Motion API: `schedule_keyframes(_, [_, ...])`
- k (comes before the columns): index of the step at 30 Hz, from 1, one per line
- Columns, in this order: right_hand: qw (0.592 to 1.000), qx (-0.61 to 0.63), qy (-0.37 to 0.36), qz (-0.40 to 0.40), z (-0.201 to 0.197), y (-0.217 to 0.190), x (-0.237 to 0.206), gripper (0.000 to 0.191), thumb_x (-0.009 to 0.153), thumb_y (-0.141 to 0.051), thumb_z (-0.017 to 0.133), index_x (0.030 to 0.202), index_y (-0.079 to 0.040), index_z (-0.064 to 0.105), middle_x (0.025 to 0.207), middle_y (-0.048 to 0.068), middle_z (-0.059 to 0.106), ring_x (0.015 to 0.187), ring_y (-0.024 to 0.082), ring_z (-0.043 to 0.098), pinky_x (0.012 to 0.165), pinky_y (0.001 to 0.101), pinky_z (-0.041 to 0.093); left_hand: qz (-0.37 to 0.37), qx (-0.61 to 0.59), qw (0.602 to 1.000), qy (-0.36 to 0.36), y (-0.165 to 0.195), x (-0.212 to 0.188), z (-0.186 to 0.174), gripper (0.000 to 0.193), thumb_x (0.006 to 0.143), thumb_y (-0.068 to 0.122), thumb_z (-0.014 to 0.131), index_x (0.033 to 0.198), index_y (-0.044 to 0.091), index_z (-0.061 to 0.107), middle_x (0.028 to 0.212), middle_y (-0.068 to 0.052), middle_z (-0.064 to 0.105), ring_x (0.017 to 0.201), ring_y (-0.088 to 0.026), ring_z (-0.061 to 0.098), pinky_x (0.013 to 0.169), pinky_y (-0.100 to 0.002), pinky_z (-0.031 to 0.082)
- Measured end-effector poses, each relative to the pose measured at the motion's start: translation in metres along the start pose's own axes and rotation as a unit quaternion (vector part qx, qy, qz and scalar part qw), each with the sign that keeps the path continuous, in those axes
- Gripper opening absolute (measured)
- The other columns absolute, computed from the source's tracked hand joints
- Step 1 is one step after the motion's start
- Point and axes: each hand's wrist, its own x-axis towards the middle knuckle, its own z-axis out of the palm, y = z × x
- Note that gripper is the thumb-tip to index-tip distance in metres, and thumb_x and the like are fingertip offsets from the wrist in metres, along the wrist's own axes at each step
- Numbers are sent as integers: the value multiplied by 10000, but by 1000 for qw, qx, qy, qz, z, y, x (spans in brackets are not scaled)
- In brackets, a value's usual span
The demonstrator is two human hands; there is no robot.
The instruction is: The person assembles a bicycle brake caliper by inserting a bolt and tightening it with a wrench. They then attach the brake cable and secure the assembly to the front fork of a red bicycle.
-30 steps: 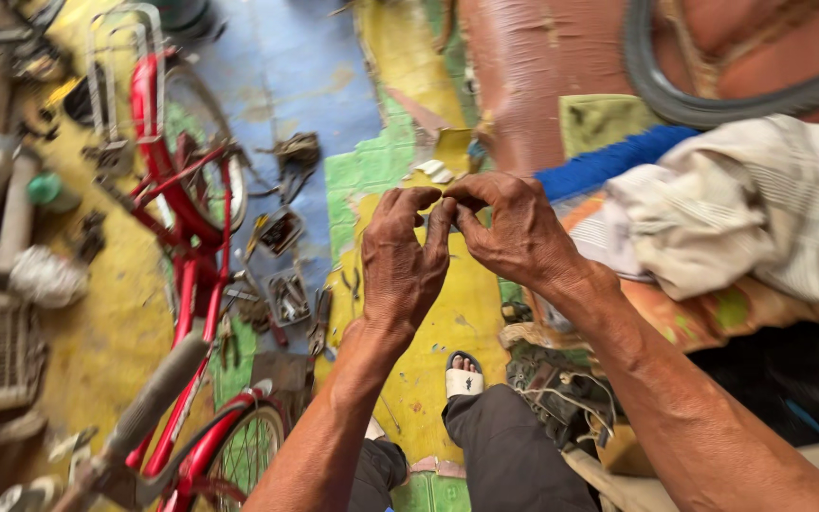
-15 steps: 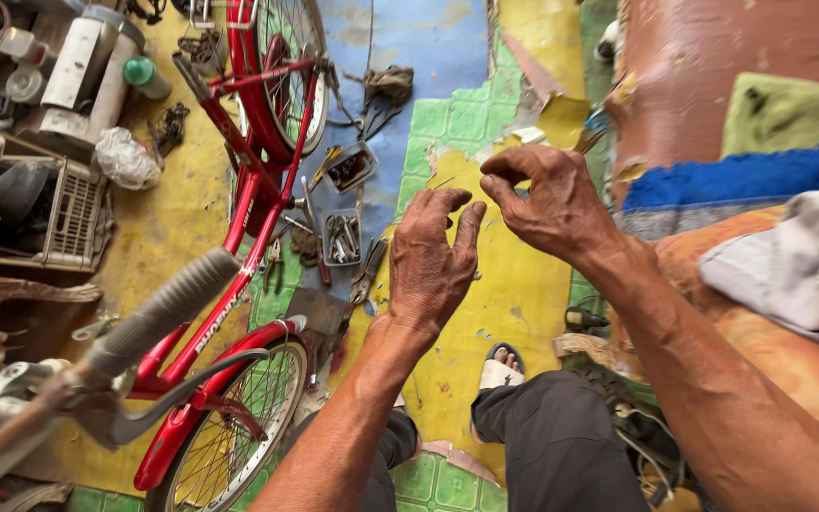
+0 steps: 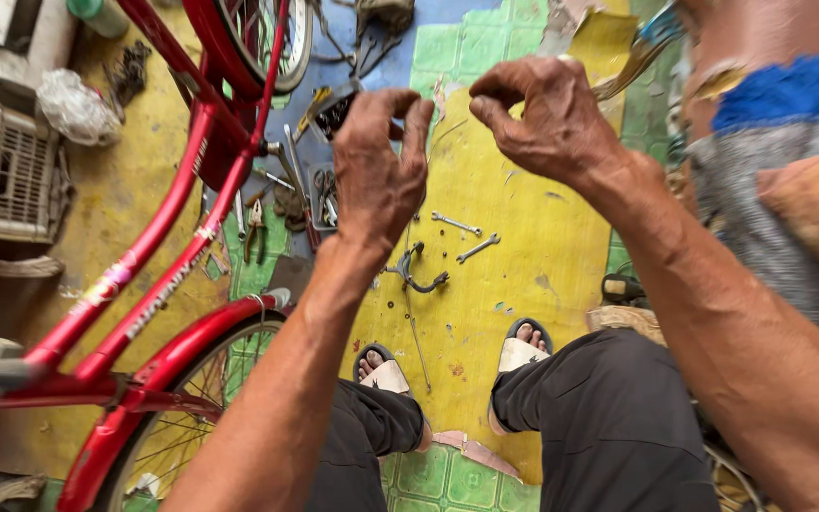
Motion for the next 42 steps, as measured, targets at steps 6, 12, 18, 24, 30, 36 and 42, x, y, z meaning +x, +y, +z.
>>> schedule_keyframes(6, [998, 0, -56, -21, 75, 47, -3, 197, 1005, -143, 699, 1105, 11, 770, 990, 179, 773, 863, 253, 767, 828, 374, 619, 3, 9, 1000, 13, -81, -28, 31, 224, 1048, 257, 642, 1037, 43, 704, 990, -92, 714, 797, -176, 694, 712, -322, 599])
schedule_keyframes(12, [991, -45, -88, -91, 160, 95, -2, 227, 1061, -202, 674, 1156, -17, 764, 1001, 165, 770, 841, 277, 753, 748, 400, 606, 57, 7, 996, 63, -167, -60, 76, 228, 1061, 257, 658, 1022, 37, 701, 944, -93, 721, 798, -185, 726, 706, -332, 601])
schedule_keyframes(18, [971, -141, -172, -93, 226, 123, -9, 265, 1065, -301, 664, 1155, -63, 739, 908, 162, 751, 662, 319, 682, 578, 463, 546, 52, -29, 992, 111, -235, -86, 103, 307, 1052, 318, 639, 1006, 27, 728, 874, -93, 788, 732, -194, 774, 683, -366, 616])
schedule_keyframes(24, [941, 8, -245, -233, 292, 126, -17, 216, 982, -129, 620, 1145, -50, 739, 942, 132, 766, 783, 253, 714, 695, 409, 586, -23, -52, 987, 149, -274, -125, 119, 289, 983, 329, 659, 947, 63, 766, 822, -92, 804, 719, -202, 799, 669, -367, 619])
schedule_keyframes(30, [928, -86, -277, -234, 328, 91, -32, 156, 914, -147, 707, 984, -35, 790, 932, 156, 773, 699, 258, 737, 698, 411, 611, -43, -13, 979, 199, -303, -129, 132, 185, 899, 250, 690, 890, 83, 769, 842, -79, 812, 751, -189, 801, 763, -349, 634])
schedule_keyframes(36, [898, -99, -359, -233, 360, 97, -69, 266, 992, -181, 641, 824, 10, 718, 747, 151, 701, 583, 298, 664, 584, 449, 550, -86, 11, 979, 184, -338, -170, 157, 189, 895, 228, 665, 954, 68, 746, 924, -106, 792, 815, -204, 772, 781, -349, 626])
schedule_keyframes(42, [877, -16, -473, -81, 409, 127, -153, 349, 837, -427, 784, 884, -81, 764, 730, 111, 758, 586, 174, 677, 543, 379, 537, -143, 16, 976, 165, -359, -234, 178, 172, 865, 245, 659, 849, 77, 690, 838, -115, 743, 757, -218, 716, 739, -377, 587])
